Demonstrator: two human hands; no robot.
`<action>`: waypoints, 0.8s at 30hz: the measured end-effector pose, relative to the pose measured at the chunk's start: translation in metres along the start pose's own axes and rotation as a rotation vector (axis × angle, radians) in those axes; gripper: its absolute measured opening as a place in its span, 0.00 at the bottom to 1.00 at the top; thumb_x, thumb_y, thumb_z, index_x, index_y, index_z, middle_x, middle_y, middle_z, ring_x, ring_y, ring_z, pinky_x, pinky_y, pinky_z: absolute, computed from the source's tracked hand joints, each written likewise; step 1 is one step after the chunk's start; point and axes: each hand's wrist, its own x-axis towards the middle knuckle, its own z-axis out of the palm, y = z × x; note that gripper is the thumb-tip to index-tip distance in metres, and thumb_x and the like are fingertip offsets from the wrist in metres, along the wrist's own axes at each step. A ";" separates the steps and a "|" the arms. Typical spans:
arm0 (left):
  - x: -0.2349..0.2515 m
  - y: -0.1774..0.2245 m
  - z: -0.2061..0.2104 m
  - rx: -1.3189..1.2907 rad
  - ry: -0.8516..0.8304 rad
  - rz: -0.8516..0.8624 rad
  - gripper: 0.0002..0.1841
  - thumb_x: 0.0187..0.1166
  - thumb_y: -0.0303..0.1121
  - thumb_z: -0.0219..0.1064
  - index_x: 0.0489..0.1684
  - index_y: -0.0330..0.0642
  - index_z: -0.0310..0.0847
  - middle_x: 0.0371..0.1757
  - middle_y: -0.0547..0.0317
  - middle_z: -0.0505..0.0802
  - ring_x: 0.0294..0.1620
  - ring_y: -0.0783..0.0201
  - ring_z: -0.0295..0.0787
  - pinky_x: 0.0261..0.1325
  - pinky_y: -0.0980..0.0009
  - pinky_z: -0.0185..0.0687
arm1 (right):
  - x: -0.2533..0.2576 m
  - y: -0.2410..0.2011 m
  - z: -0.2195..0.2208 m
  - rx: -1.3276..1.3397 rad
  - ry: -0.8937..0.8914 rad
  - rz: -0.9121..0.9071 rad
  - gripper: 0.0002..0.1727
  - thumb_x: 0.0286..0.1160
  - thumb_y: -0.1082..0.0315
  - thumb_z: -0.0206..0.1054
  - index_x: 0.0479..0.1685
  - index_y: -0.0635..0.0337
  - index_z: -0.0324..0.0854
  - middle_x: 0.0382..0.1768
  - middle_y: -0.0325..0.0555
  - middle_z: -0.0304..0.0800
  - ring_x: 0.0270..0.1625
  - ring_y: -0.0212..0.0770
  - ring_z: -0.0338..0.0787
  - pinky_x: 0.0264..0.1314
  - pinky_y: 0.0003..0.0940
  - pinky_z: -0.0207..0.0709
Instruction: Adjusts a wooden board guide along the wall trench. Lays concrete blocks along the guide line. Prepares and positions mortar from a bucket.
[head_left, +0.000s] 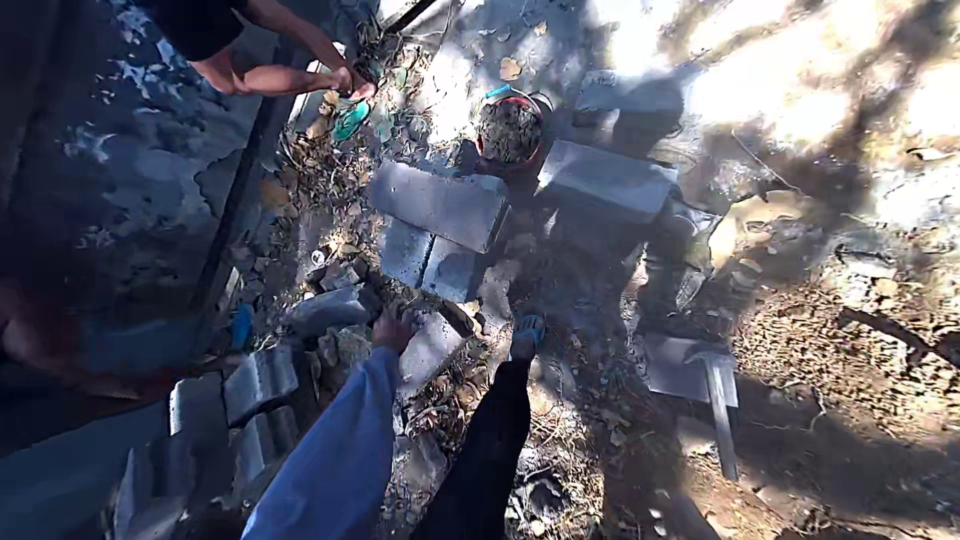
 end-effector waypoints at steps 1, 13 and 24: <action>0.042 0.021 -0.025 -0.015 0.056 0.024 0.28 0.92 0.46 0.54 0.85 0.37 0.68 0.78 0.33 0.80 0.80 0.37 0.75 0.83 0.40 0.64 | 0.033 -0.038 0.028 -0.049 -0.036 -0.058 0.25 0.91 0.59 0.56 0.71 0.73 0.78 0.60 0.69 0.89 0.60 0.60 0.92 0.69 0.59 0.82; 0.348 0.079 -0.107 -0.103 0.141 -0.012 0.46 0.81 0.72 0.50 0.85 0.39 0.64 0.78 0.33 0.79 0.81 0.36 0.73 0.81 0.33 0.62 | 0.251 -0.429 0.199 0.074 -0.109 -0.160 0.39 0.90 0.37 0.47 0.80 0.63 0.70 0.65 0.67 0.85 0.68 0.62 0.86 0.70 0.66 0.75; 0.269 0.012 -0.089 -0.015 0.028 -0.062 0.49 0.80 0.73 0.52 0.74 0.27 0.71 0.64 0.22 0.84 0.69 0.27 0.81 0.71 0.27 0.69 | 0.239 -0.420 0.197 -0.225 -0.037 -0.121 0.33 0.94 0.45 0.46 0.67 0.68 0.78 0.61 0.66 0.86 0.65 0.62 0.87 0.69 0.62 0.77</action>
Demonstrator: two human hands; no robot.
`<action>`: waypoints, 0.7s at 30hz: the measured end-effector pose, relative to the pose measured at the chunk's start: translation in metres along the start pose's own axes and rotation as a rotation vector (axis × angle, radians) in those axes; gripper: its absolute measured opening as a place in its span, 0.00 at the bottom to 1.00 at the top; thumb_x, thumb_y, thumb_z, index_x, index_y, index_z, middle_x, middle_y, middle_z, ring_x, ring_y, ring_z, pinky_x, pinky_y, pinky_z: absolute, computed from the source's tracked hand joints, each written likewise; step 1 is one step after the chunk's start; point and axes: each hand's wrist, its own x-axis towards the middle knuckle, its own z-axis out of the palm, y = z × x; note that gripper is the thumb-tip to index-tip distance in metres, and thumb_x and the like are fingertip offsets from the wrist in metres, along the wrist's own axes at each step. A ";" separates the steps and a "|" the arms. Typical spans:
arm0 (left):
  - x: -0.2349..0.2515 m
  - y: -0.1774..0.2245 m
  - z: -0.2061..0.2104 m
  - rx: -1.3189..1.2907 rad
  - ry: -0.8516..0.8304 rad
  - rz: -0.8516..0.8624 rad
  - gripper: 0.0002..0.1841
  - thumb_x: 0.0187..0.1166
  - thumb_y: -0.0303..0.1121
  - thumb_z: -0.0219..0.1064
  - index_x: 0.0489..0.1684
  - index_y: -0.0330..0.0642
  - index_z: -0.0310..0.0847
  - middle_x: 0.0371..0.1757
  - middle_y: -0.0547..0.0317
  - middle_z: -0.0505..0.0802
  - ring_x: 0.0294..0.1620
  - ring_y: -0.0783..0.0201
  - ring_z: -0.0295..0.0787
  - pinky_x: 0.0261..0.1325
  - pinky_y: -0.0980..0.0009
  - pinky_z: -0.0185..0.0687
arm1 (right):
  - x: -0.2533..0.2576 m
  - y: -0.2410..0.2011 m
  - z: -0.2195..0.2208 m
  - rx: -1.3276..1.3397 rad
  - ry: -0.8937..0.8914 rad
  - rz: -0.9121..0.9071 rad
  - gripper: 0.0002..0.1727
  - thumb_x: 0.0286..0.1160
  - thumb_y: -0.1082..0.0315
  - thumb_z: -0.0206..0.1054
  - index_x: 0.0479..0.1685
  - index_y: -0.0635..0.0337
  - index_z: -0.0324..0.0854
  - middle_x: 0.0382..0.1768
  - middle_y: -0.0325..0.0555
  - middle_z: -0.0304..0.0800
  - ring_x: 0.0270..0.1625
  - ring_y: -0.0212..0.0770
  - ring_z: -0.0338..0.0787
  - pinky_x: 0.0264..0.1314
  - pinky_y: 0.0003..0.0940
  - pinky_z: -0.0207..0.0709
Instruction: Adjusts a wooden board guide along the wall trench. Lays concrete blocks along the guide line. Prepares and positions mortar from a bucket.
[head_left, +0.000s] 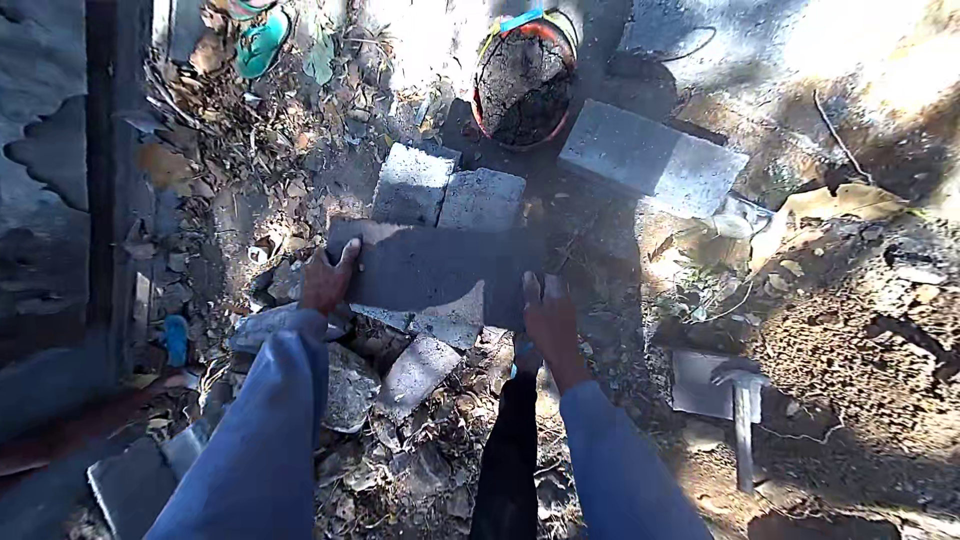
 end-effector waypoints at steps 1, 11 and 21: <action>-0.013 -0.004 -0.001 0.040 -0.035 -0.012 0.48 0.80 0.71 0.53 0.74 0.25 0.71 0.65 0.21 0.84 0.70 0.27 0.80 0.73 0.28 0.68 | -0.009 0.004 -0.007 -0.044 -0.043 0.021 0.32 0.94 0.45 0.47 0.64 0.69 0.80 0.59 0.66 0.87 0.65 0.62 0.88 0.69 0.61 0.76; 0.055 0.103 -0.036 0.452 -0.348 -0.042 0.41 0.80 0.64 0.62 0.50 0.20 0.83 0.60 0.21 0.87 0.68 0.27 0.82 0.68 0.25 0.68 | 0.028 0.020 -0.031 0.516 -0.123 0.422 0.34 0.90 0.39 0.50 0.61 0.64 0.81 0.40 0.53 0.85 0.34 0.42 0.83 0.38 0.39 0.79; -0.011 -0.033 0.041 -1.201 0.078 -0.025 0.35 0.93 0.58 0.25 0.88 0.47 0.57 0.78 0.53 0.80 0.75 0.59 0.79 0.76 0.51 0.76 | -0.021 0.113 0.018 -0.004 -0.065 -0.338 0.48 0.65 0.46 0.79 0.82 0.68 0.71 0.86 0.62 0.67 0.86 0.59 0.71 0.87 0.56 0.65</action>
